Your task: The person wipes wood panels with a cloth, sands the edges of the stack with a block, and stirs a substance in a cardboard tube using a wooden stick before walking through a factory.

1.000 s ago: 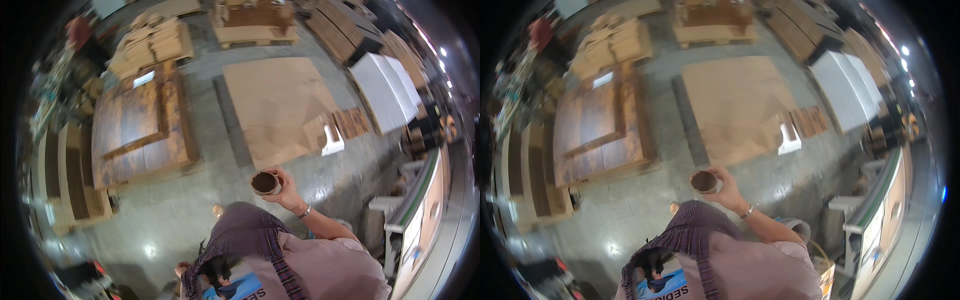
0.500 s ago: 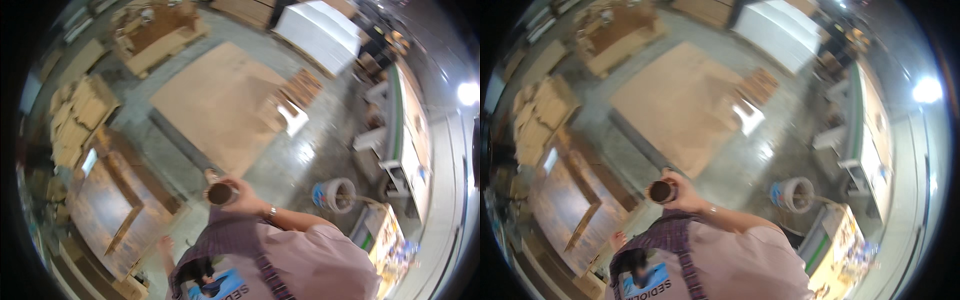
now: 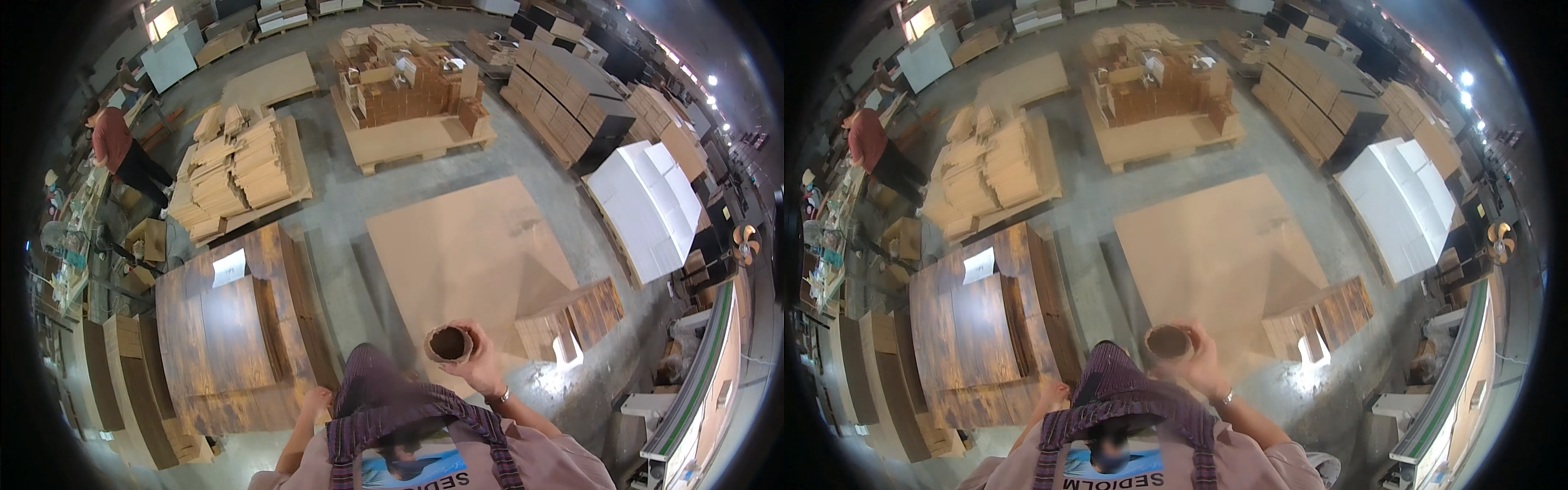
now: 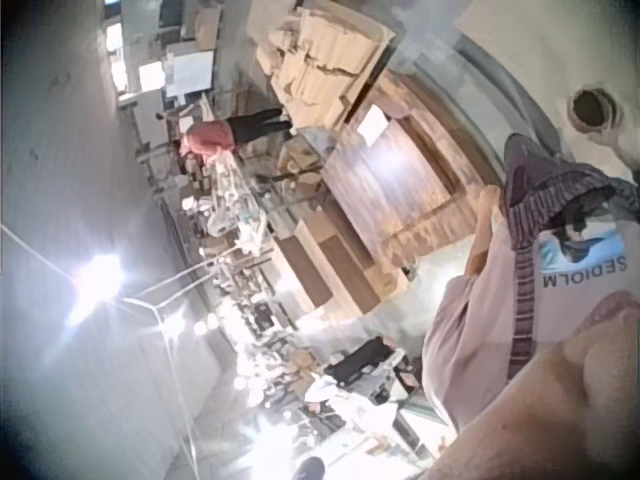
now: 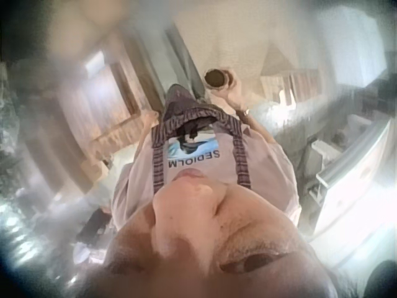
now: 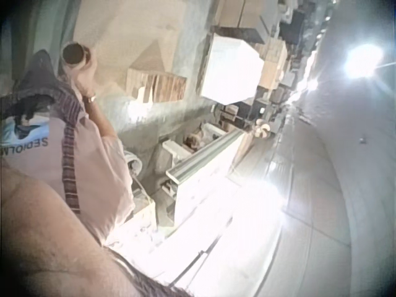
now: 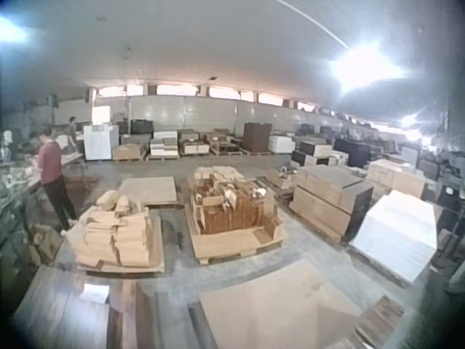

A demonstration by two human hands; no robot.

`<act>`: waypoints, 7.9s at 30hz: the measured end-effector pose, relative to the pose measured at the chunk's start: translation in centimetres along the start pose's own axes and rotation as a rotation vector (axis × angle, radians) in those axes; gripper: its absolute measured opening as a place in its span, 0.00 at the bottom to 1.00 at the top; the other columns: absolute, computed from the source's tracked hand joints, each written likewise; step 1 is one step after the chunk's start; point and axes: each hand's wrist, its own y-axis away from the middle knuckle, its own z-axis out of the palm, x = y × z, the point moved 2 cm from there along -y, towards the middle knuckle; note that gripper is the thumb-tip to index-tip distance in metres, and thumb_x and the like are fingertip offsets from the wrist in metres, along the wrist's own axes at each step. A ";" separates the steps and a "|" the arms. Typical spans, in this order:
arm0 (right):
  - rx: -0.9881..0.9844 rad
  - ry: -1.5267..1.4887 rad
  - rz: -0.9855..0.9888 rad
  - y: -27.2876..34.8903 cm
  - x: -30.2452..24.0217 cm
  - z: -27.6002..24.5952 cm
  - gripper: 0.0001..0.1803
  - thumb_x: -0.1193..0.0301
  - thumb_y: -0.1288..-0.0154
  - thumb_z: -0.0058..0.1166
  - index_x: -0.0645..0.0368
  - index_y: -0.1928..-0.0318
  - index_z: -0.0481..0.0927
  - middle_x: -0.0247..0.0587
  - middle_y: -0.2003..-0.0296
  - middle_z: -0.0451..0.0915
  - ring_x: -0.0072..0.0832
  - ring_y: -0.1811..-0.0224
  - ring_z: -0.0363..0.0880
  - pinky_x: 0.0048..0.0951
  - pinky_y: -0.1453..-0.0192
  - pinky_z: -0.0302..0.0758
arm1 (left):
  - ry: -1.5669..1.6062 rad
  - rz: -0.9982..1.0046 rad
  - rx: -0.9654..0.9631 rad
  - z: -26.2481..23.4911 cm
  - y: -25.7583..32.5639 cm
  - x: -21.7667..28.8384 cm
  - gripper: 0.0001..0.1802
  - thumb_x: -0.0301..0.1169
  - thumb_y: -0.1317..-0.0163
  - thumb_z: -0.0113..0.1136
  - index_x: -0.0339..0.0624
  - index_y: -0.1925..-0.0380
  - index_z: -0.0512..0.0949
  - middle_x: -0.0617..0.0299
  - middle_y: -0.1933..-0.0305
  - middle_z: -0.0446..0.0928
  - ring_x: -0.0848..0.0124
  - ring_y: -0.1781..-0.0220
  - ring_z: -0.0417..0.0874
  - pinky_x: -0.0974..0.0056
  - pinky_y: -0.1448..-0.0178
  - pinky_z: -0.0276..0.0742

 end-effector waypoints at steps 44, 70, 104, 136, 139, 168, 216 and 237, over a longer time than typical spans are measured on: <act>-0.167 0.023 -0.014 -108.0 -6.4 20.8 0.37 0.81 0.65 0.70 0.63 0.47 0.75 0.37 0.52 0.80 0.25 0.47 0.78 0.30 0.38 0.73 | 0.468 -0.304 0.349 -62.1 -78.9 13.3 0.13 0.36 0.43 0.57 0.37 0.70 0.84 0.56 0.77 0.83 0.67 0.72 0.85 0.61 0.65 0.79; -0.176 0.016 -0.048 -168.7 -8.3 36.4 0.40 0.71 0.63 0.78 0.64 0.46 0.74 0.36 0.52 0.78 0.25 0.47 0.77 0.29 0.39 0.73 | 0.264 -0.028 0.384 -108.7 -133.1 29.6 0.12 0.33 0.35 0.54 0.36 0.62 0.81 0.51 0.66 0.84 0.65 0.64 0.86 0.61 0.62 0.79; 0.186 -0.141 -0.106 -227.6 -14.9 50.0 0.34 0.86 0.61 0.67 0.66 0.47 0.74 0.39 0.53 0.81 0.26 0.49 0.79 0.29 0.40 0.74 | 0.529 -0.268 0.330 -146.9 -176.4 28.6 0.12 0.33 0.41 0.58 0.36 0.64 0.83 0.56 0.68 0.85 0.67 0.67 0.87 0.63 0.60 0.82; -0.132 0.089 -0.027 -293.0 -15.7 44.6 0.40 0.79 0.64 0.75 0.59 0.45 0.74 0.34 0.51 0.78 0.25 0.46 0.76 0.30 0.37 0.72 | 0.424 -0.335 0.148 -169.7 -226.4 50.4 0.08 0.31 0.40 0.60 0.38 0.70 0.84 0.55 0.67 0.85 0.70 0.68 0.85 0.63 0.64 0.80; -0.160 -0.070 0.067 -297.1 -16.3 46.3 0.39 0.81 0.65 0.74 0.60 0.45 0.74 0.35 0.49 0.78 0.26 0.44 0.76 0.30 0.35 0.71 | 0.253 -0.384 0.044 -169.1 -229.3 44.3 0.10 0.39 0.44 0.63 0.47 0.71 0.88 0.58 0.67 0.87 0.63 0.65 0.87 0.58 0.56 0.82; -0.383 -0.136 -0.068 -363.8 -19.0 68.8 0.37 0.70 0.54 0.77 0.59 0.42 0.74 0.36 0.48 0.80 0.25 0.44 0.76 0.32 0.36 0.72 | 0.209 -0.385 0.375 -215.3 -279.8 58.8 0.11 0.27 0.54 0.67 0.37 0.68 0.85 0.52 0.74 0.85 0.65 0.71 0.87 0.61 0.66 0.81; -1.015 -0.254 -0.239 -435.2 -24.9 139.5 0.34 0.72 0.64 0.71 0.56 0.51 0.74 0.34 0.55 0.75 0.29 0.49 0.73 0.36 0.40 0.68 | 0.017 -0.458 0.585 -294.2 -323.9 36.5 0.08 0.36 0.35 0.55 0.45 0.65 0.78 0.58 0.69 0.77 0.61 0.64 0.81 0.54 0.62 0.75; -1.128 -0.193 -0.254 -455.5 -27.3 184.9 0.37 0.71 0.67 0.73 0.57 0.50 0.72 0.40 0.51 0.71 0.35 0.48 0.71 0.37 0.42 0.69 | 0.091 -0.485 0.465 -326.9 -335.2 13.7 0.13 0.37 0.39 0.54 0.44 0.59 0.80 0.54 0.58 0.79 0.55 0.52 0.79 0.49 0.48 0.74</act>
